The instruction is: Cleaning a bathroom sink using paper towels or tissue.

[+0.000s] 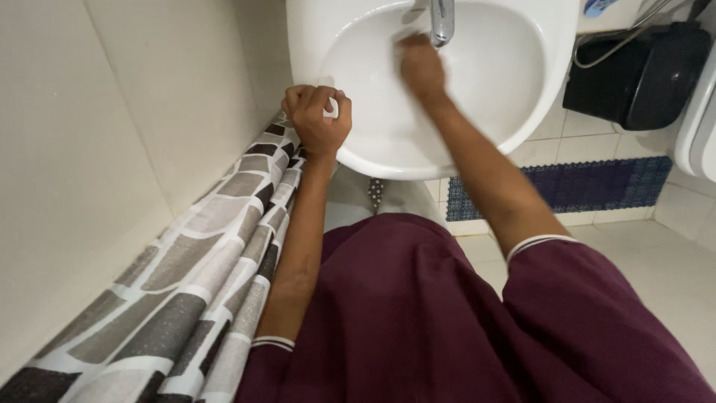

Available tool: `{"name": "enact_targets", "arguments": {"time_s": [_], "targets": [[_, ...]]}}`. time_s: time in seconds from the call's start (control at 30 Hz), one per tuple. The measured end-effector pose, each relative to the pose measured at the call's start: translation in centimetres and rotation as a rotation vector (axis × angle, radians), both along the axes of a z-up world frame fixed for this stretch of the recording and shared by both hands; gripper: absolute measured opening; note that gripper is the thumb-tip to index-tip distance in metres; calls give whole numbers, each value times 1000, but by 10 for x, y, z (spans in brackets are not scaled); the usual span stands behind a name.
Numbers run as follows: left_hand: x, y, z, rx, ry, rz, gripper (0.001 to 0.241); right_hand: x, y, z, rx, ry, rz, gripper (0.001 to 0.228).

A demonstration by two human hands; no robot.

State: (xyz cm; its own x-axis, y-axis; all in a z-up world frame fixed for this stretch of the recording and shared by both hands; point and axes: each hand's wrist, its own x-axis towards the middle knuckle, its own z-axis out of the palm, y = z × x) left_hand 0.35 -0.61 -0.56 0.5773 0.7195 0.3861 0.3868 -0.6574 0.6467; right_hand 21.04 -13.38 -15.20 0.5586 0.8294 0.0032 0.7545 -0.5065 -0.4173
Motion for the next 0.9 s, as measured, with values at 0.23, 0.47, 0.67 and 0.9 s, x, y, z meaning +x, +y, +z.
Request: {"name": "enact_targets", "arguments": {"time_s": [0.23, 0.47, 0.67, 0.9], "targets": [[-1, 2, 1, 4, 15, 9, 19, 6, -7, 8, 151, -41, -183, 24], [2, 0, -3, 25, 36, 12, 17, -31, 26, 50, 97, 15, -128, 17], [2, 1, -12, 25, 21, 7, 17, 68, -58, -10, -260, -519, 54, 9], [4, -7, 2, 27, 1, 36, 13, 47, -147, 38, -455, -133, 136, 15]]}}
